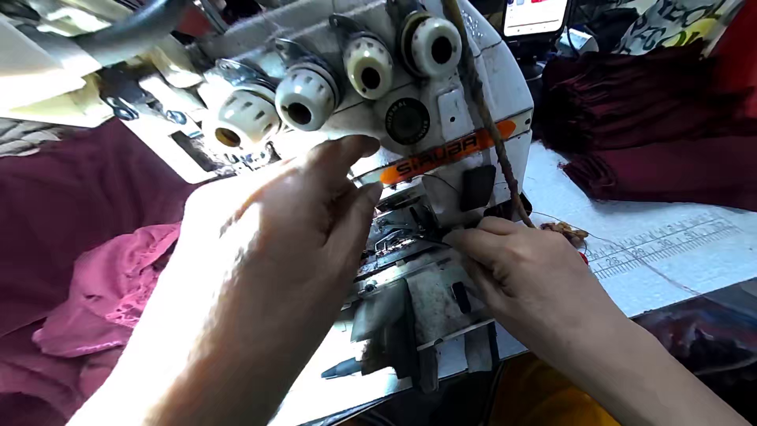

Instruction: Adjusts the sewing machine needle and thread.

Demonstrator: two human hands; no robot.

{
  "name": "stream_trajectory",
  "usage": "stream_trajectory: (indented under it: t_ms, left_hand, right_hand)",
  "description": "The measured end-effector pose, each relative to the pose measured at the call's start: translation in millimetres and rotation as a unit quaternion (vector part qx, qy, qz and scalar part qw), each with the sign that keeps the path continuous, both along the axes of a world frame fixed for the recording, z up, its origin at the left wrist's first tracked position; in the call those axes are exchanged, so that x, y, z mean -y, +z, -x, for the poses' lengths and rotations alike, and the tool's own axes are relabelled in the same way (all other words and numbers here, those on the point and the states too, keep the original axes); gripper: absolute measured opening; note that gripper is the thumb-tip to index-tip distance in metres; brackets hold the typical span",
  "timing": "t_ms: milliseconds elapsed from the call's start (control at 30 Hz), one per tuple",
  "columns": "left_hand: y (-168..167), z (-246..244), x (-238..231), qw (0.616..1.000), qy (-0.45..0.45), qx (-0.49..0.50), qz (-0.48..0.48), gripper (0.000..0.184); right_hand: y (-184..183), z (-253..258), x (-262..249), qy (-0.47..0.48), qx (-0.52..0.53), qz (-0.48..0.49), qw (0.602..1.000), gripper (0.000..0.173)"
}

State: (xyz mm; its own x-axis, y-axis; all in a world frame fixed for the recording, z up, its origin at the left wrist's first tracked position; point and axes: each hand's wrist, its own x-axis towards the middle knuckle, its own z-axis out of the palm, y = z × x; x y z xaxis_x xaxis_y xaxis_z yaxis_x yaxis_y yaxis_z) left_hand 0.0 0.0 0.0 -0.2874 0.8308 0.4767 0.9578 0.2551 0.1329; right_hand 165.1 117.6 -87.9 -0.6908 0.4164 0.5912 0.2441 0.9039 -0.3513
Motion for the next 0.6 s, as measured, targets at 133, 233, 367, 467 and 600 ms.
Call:
stream_trajectory:
  t_ms: [133, 233, 367, 467, 600]
  left_hand:
    - [-13.6, -7.4, 25.7, 0.998, -0.010, -0.029, -0.058, 0.034]
    - [-32.0, -20.3, 46.4, 0.996, -0.031, -0.027, -0.077, 0.025]
    - [-64.6, -21.5, 57.7, 0.993, -0.048, -0.036, -0.099, 0.023]
    - [-73.3, -25.2, 56.7, 0.991, -0.059, -0.012, -0.121, 0.020]
    - [-77.6, -22.3, 49.9, 0.989, -0.087, -0.005, -0.116, 0.023]
  right_hand:
    - [-1.1, -3.4, -2.4, -0.006, -0.018, -0.011, 1.000, 0.016]
    - [-2.1, -5.6, 2.2, -0.004, -0.035, -0.014, 0.999, 0.021]
    - [-1.7, -12.1, 11.6, 0.019, -0.036, -0.016, 0.999, 0.024]
    - [-2.0, -18.6, 18.5, 0.042, -0.038, -0.021, 0.998, 0.024]
    - [8.4, -34.6, 29.5, 0.102, -0.004, 0.051, 0.994, 0.022]
